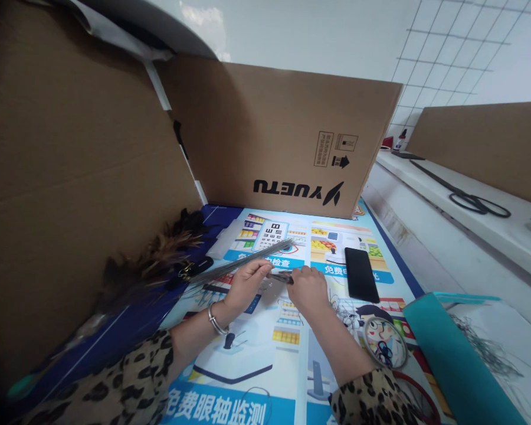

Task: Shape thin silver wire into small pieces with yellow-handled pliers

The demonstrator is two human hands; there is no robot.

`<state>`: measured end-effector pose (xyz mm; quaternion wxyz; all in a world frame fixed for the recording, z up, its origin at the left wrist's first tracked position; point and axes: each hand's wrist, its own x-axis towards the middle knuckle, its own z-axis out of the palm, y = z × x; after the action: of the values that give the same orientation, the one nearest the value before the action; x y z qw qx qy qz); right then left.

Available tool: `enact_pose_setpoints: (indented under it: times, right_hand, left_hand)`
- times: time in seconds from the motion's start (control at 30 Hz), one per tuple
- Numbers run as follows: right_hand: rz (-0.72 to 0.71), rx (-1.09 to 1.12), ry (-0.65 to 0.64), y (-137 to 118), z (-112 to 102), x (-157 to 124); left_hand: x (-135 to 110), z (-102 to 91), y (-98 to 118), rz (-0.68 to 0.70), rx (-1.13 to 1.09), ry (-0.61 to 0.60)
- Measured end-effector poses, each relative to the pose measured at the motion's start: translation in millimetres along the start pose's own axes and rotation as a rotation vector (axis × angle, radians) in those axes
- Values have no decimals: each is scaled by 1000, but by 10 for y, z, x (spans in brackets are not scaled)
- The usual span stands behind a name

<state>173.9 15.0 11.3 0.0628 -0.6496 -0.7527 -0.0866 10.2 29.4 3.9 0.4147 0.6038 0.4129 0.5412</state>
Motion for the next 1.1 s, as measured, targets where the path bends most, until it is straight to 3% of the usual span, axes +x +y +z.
enact_pose_setpoints:
  times: [0.63, 1.1]
  right_hand:
    - [-27, 65, -84, -11, 13, -1]
    - [-24, 8, 22, -33, -37, -24]
  left_hand:
    - [-12, -2, 73, 21, 28, -58]
    - [-12, 4, 27, 6, 44, -25]
